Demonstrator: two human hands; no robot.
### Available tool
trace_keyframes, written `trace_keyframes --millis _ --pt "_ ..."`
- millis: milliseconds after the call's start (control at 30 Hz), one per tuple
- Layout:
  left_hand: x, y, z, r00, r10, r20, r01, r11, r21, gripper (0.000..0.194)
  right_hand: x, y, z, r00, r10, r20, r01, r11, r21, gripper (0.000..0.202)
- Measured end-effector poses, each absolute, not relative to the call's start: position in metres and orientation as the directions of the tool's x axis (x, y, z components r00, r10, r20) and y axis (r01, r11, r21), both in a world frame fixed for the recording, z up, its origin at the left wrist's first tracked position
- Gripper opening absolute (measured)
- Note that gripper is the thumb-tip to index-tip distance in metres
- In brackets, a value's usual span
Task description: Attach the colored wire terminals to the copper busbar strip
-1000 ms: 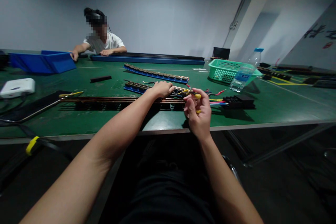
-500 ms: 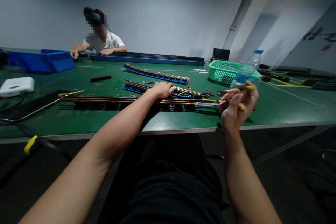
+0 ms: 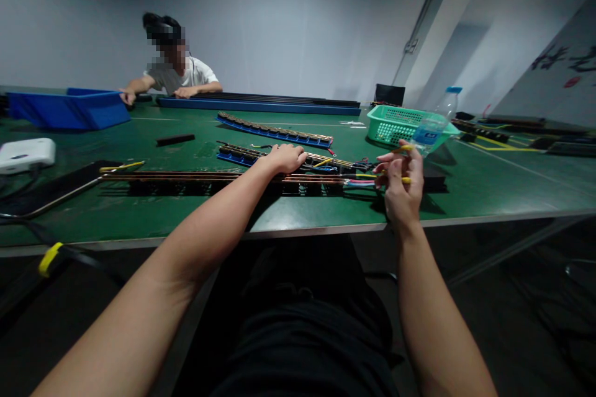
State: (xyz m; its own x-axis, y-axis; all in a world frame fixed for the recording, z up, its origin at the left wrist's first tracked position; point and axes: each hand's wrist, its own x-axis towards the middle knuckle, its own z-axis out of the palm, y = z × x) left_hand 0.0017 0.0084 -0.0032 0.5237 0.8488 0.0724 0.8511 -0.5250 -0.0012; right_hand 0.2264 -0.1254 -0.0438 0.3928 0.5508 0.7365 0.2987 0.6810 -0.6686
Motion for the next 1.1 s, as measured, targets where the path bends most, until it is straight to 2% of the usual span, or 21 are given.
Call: trace_keyframes --millis 133,367,633,900,1100 --pt "0.002 0.009 -0.004 0.521 0.85 0.074 0.852 -0.523 0.0 0.049 0.226 -0.125 -0.045 0.278 0.632 0.723 0.391 0.613 -0.686 0.036" --pt "0.001 0.013 -0.006 0.541 0.837 0.083 0.84 -0.543 -0.005 0.05 0.221 -0.132 -0.047 0.197 0.675 0.71 0.498 0.555 -0.666 0.028" --pt "0.001 0.011 -0.005 0.552 0.829 0.085 0.833 -0.553 -0.014 0.051 0.223 -0.133 -0.044 0.485 0.489 0.725 0.275 0.702 -0.657 0.037" --pt "0.001 0.012 -0.005 0.554 0.83 0.072 0.832 -0.555 -0.003 0.049 0.206 -0.166 -0.057 0.522 0.351 0.778 0.232 0.819 -0.525 0.049" --pt "0.002 0.01 -0.004 0.543 0.837 0.071 0.839 -0.544 -0.006 0.049 0.195 -0.193 -0.052 0.636 0.298 0.712 0.221 0.814 -0.538 0.059"
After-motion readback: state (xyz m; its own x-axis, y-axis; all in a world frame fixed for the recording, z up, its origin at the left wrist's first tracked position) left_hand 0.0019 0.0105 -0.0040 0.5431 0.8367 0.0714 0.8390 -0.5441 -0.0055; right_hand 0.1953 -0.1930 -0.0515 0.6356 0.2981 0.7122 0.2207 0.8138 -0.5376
